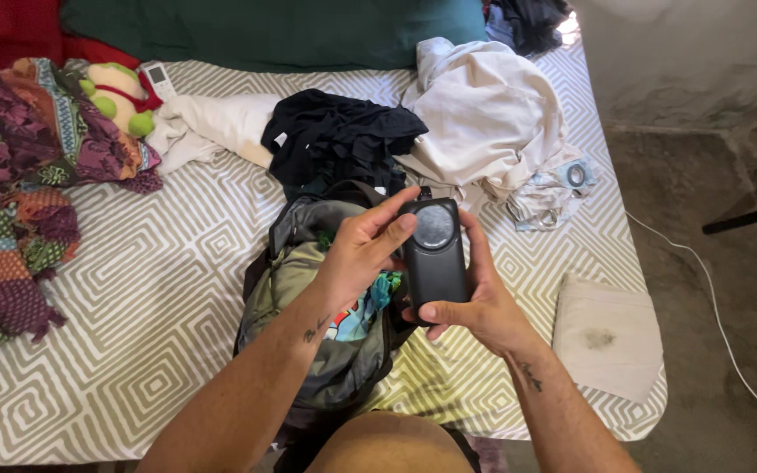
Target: The person opens a backpack on a bed and packs it: they place a plastic bag, a water bottle, folded clothes, a towel, a small pouch, a wallet, and a copper cup into the compartments, then zip the pockets closed.
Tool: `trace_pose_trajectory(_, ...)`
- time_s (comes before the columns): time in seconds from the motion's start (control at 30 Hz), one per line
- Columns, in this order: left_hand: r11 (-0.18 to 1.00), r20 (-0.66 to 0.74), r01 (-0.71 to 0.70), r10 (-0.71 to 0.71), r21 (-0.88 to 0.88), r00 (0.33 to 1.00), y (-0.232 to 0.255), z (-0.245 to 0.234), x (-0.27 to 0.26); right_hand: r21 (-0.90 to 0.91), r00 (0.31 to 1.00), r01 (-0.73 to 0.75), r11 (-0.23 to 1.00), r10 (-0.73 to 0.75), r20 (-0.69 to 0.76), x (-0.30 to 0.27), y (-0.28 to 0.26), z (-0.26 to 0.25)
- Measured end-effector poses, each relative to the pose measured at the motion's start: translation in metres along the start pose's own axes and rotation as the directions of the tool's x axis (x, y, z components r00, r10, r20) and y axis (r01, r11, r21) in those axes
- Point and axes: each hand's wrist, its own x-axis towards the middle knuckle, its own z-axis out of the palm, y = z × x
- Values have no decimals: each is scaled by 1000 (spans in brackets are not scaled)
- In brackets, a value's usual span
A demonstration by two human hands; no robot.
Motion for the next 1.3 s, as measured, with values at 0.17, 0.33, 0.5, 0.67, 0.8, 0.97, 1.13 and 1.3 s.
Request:
trace_pose_trajectory(0.17, 999, 45, -40, 40, 14, 998, 2, 3, 6, 10, 999, 30, 1000, -30, 45, 0, 0, -6)
trace_pose_trajectory(0.33, 999, 74, -36, 36, -6, 997, 1, 3, 7, -10, 996, 84, 996, -83, 31, 0, 9, -3)
trace_pose_trajectory(0.5, 1000, 78, -28, 27, 11, 997, -3, 3, 9, -32, 997, 77, 997, -76, 12, -1, 12, -2)
trace_pose_trajectory(0.67, 1000, 73, -4, 6, -28, 997, -5, 2, 7, -18, 997, 71, 997, -71, -11, -2, 14, 3)
trace_pose_trajectory(0.8, 1000, 62, 3, -3, 1, 998, -4, 2, 1, -23, 999, 19, 1000, -20, -45, -5, 14, 6)
trace_pose_trajectory(0.97, 999, 25, 34, -34, 0, 999, -5, 4, -7, -41, 999, -15, 999, 14, -29, -8, 13, 3)
trace_pose_trajectory(1.13, 1000, 36, -10, 10, 19, 999, -10, 8, -12, -90, 992, 119, 989, -122, -31, -9, 32, 1)
trace_pose_trajectory(1.3, 806, 92, -164, 136, 569, 987, -25, -8, -36, -64, 985, 168, 984, -170, -27, -5, 61, -1)
